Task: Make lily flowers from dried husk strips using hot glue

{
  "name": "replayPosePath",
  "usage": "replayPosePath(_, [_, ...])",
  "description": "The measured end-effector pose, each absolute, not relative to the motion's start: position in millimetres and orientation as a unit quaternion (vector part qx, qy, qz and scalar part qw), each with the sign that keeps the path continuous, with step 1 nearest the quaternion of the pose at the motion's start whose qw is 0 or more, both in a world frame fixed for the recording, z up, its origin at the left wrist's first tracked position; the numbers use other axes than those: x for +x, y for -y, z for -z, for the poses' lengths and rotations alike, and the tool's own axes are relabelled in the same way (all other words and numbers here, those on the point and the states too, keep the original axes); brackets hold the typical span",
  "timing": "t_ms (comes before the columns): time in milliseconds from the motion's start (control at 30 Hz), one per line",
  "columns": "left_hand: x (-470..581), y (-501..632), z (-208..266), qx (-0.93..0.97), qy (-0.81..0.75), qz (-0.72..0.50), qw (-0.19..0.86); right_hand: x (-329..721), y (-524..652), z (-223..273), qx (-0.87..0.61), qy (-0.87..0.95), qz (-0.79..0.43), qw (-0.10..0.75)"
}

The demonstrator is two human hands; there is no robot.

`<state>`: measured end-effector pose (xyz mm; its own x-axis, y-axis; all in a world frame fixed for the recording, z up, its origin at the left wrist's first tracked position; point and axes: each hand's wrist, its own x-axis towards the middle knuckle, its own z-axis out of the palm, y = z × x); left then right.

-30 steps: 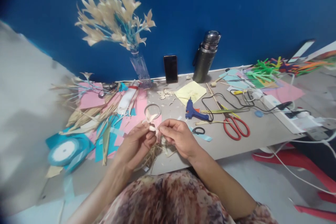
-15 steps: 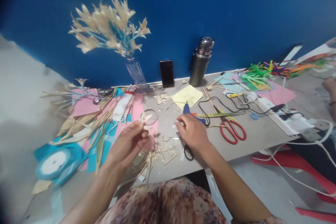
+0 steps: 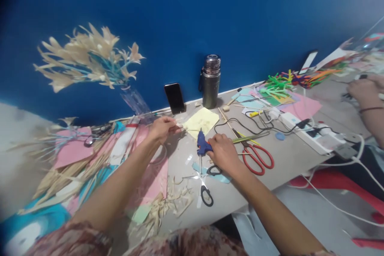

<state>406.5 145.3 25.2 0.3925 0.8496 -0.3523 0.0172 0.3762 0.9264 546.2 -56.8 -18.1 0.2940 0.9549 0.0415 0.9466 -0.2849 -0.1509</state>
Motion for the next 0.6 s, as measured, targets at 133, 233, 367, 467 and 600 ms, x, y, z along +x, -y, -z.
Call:
replayPosePath(133, [433.4, -164.4, -6.0, 0.480, -0.507, -0.275, 0.661, 550.0, 57.9, 19.0, -0.795, 0.594, -0.048, 0.113])
replayPosePath(233, [437.7, -169.1, 5.0, 0.482, -0.531, -0.251, 0.650, 557.4, 60.6, 17.5, -0.784, 0.585, -0.076, 0.191])
replayPosePath(367, [434.8, -170.5, 11.4, 0.480, -0.532, -0.250, 0.651, 573.8, 68.6, 16.8, -0.762, 0.528, -0.159, 0.340])
replayPosePath(467, [431.4, -172.2, 10.9, 0.479, -0.513, -0.265, 0.661, 586.2, 77.3, 18.2, -0.733, 0.437, -0.245, 0.460])
replayPosePath(600, [426.4, -172.6, 1.1, 0.474, -0.486, -0.281, 0.679, 592.3, 85.5, 17.1, -0.632, 0.326, -0.350, 0.610])
